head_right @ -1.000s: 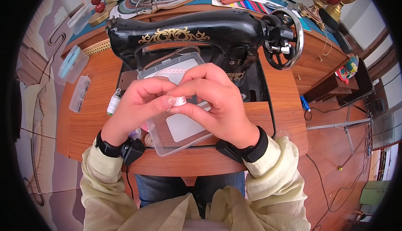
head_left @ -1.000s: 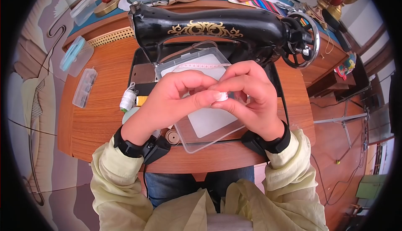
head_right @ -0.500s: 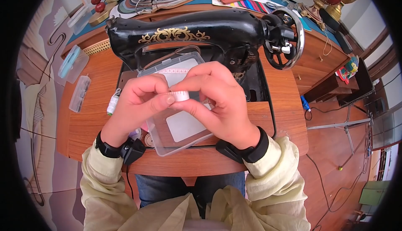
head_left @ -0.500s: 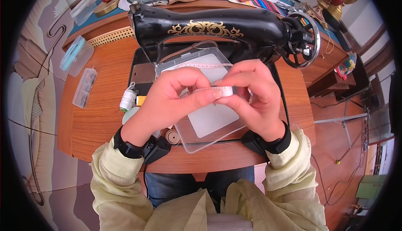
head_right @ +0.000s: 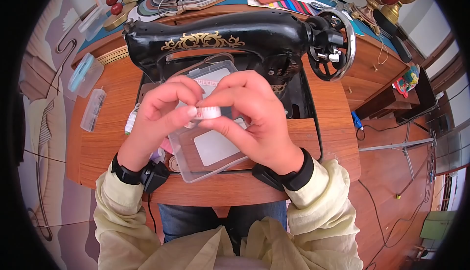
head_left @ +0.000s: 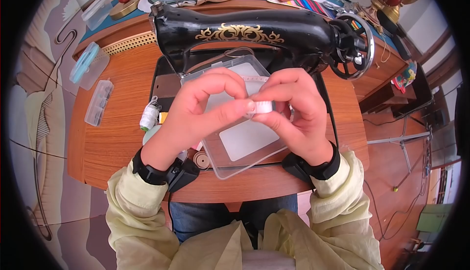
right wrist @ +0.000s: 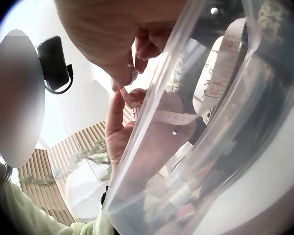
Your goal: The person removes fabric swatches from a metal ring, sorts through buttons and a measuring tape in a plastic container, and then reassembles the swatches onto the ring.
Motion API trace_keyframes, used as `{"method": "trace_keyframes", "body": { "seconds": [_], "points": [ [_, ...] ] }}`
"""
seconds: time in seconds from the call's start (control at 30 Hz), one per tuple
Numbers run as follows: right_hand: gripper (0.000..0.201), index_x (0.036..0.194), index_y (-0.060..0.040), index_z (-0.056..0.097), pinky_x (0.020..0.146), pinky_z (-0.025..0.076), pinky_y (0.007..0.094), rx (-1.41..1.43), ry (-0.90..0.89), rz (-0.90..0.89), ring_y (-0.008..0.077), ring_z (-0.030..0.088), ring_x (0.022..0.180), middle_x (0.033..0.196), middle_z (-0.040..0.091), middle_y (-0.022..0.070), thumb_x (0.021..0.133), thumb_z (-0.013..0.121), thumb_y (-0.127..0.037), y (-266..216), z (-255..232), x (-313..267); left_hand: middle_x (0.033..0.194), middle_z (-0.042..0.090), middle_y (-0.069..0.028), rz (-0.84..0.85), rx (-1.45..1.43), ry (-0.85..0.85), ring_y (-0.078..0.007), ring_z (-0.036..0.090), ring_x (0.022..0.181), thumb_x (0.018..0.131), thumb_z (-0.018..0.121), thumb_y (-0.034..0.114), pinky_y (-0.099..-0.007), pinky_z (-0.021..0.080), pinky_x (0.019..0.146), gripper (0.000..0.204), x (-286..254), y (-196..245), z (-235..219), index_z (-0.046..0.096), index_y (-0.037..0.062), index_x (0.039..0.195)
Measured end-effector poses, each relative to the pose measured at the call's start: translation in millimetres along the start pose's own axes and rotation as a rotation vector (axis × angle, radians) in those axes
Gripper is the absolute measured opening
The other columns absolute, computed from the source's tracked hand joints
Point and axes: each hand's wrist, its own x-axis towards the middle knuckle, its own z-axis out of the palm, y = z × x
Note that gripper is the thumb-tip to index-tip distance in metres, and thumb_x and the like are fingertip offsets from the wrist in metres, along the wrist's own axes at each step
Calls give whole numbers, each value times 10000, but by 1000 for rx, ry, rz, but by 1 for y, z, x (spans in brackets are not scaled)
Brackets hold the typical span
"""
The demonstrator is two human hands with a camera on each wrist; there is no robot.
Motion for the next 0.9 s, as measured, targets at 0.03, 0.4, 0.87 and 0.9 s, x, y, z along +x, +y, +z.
{"method": "trace_keyframes", "body": {
  "seconds": [0.03,0.4,0.87,0.9],
  "points": [
    [231,963,-100,714,578,414,213,11,-35,2,107,524,802,982,571,31,746,776,-53,-2,0,0,933,608,-33,-8,-2,-30,-135,557,929,873,685,140,-287,420,865,119,0,1,2,654,27,895],
    [292,959,-102,718,689,474,266,16,-54,-17,154,556,875,990,575,39,687,821,-71,-1,0,0,873,634,-5,-205,-125,-65,-88,573,859,907,663,169,-250,447,796,146,-2,12,7,660,26,940],
    [302,956,-89,711,652,479,273,-58,-60,-11,155,578,838,901,601,26,676,815,-44,3,1,-1,844,635,-2,-167,19,-35,-83,537,778,885,683,168,-239,447,733,159,0,5,9,671,22,944],
    [303,955,-90,712,657,483,276,-61,-66,-24,158,578,844,905,598,27,674,815,-42,3,1,-1,834,635,1,-203,-57,-21,-79,536,773,884,684,167,-238,447,730,156,0,8,13,674,22,939]
  ]
}}
